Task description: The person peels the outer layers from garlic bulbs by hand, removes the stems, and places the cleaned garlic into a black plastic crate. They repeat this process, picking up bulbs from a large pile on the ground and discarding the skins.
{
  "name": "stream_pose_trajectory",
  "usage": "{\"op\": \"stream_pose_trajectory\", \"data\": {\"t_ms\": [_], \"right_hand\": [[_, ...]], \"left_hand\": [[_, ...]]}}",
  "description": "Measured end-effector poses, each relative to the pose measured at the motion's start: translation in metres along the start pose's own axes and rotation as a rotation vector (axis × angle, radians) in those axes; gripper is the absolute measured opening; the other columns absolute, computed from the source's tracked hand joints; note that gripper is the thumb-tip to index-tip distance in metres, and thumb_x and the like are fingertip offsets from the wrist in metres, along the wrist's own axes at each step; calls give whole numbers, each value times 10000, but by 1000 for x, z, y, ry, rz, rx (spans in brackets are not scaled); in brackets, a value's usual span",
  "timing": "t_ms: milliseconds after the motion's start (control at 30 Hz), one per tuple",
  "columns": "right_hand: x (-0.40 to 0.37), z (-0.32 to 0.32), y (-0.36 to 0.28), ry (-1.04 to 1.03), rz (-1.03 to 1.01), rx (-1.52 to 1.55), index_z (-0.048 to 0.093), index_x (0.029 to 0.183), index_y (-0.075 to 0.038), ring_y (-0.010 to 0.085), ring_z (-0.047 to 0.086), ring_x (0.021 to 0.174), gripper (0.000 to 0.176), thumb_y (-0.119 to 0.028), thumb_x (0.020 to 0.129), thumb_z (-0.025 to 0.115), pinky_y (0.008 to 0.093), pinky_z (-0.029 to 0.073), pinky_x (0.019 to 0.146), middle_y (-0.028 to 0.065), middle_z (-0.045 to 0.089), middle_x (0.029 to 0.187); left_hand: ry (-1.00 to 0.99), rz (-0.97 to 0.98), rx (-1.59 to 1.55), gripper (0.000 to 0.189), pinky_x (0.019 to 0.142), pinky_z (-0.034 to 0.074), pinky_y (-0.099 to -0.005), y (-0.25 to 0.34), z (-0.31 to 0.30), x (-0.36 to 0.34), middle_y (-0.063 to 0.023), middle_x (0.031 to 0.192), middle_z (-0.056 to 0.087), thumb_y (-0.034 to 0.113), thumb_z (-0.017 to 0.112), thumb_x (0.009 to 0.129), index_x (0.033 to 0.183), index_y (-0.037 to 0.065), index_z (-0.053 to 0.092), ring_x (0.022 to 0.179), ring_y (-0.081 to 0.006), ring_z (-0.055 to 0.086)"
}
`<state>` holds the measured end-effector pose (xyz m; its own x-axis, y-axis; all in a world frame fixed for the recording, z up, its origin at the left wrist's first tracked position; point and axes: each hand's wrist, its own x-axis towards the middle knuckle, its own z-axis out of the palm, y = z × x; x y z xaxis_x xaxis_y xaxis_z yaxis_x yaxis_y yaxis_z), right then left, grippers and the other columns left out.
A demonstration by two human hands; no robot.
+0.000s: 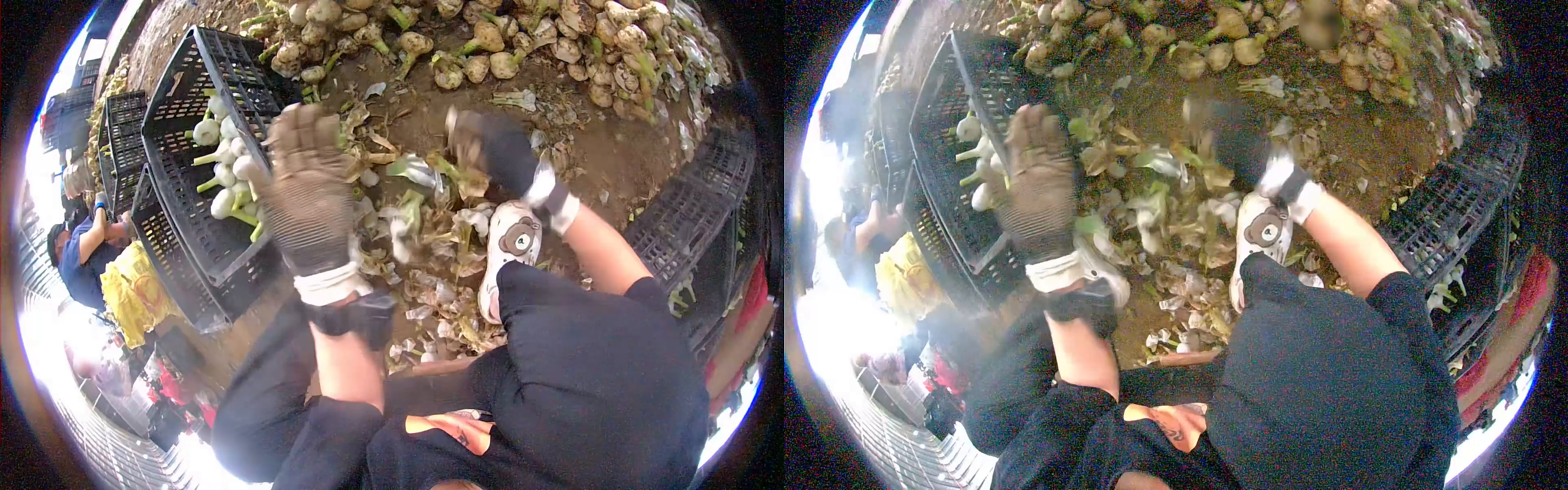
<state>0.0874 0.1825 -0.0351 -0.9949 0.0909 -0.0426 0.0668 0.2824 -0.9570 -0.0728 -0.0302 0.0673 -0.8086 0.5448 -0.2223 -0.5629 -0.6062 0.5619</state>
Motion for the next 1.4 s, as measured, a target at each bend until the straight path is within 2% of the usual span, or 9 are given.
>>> {"op": "stream_pose_trajectory", "data": {"t_ms": [33,100,333,433,567,800,1067,1200,1400], "right_hand": [[14,26,38,551,-193,-419,608,1170,-62,221,681,748,270,-188,932,592,339,541,616,143,686,918],[52,0,34,499,198,-489,575,1206,-53,313,676,801,339,-235,921,602,404,546,700,177,670,933],[70,4,27,385,139,-597,684,1012,-62,342,654,845,298,-312,865,617,415,512,725,180,667,936],[52,34,16,398,-66,-139,691,1024,-43,204,633,766,307,-310,888,628,333,488,675,89,686,864],[11,41,-20,287,208,346,668,1083,4,180,651,840,392,-339,897,627,326,505,794,93,712,974],[-18,32,-44,634,173,514,594,1242,24,217,563,1164,334,-141,985,459,305,429,1002,129,574,1306],[-33,21,-32,302,214,448,559,1295,-6,212,502,1259,493,-353,946,582,321,352,1080,100,572,1317],[-20,44,-52,429,224,335,666,997,-16,215,569,955,366,-368,900,642,348,442,855,101,630,975],[-25,48,-32,428,258,582,677,928,6,155,582,753,313,-301,915,622,316,470,728,45,640,808]], "left_hand": [[-44,-25,137,553,1101,392,-434,-17,1,-6,-158,1351,524,460,420,1003,1328,16,472,1261,-302,498],[21,-199,63,458,1042,444,-419,-42,5,-14,-138,1263,578,351,470,1008,1331,26,471,1186,-291,557],[-3,-277,541,385,1045,419,-442,-82,-33,-28,-148,1331,519,212,569,952,1287,29,521,1210,-306,520],[-523,692,2182,479,1000,450,-340,-85,-54,-22,-138,1233,587,132,682,880,1302,2,497,1157,-249,570],[-71,-21,959,509,917,475,-322,-94,-26,-35,-100,1142,616,116,777,797,1233,10,536,1026,-193,592],[-191,64,1120,592,965,456,-325,-89,-8,-38,-97,1216,585,130,800,774,1279,26,510,1097,-199,564],[-94,-162,866,665,984,460,-340,-84,-22,-36,-107,1252,567,170,802,775,1326,31,458,1155,-200,548],[-322,177,1357,784,1018,441,-343,-97,-19,-40,-131,1317,524,153,798,771,1413,26,367,1178,-221,539],[-288,22,1206,777,1078,375,-349,-96,-20,-46,-149,1472,376,173,726,842,1463,2,291,1344,-231,389]]}}
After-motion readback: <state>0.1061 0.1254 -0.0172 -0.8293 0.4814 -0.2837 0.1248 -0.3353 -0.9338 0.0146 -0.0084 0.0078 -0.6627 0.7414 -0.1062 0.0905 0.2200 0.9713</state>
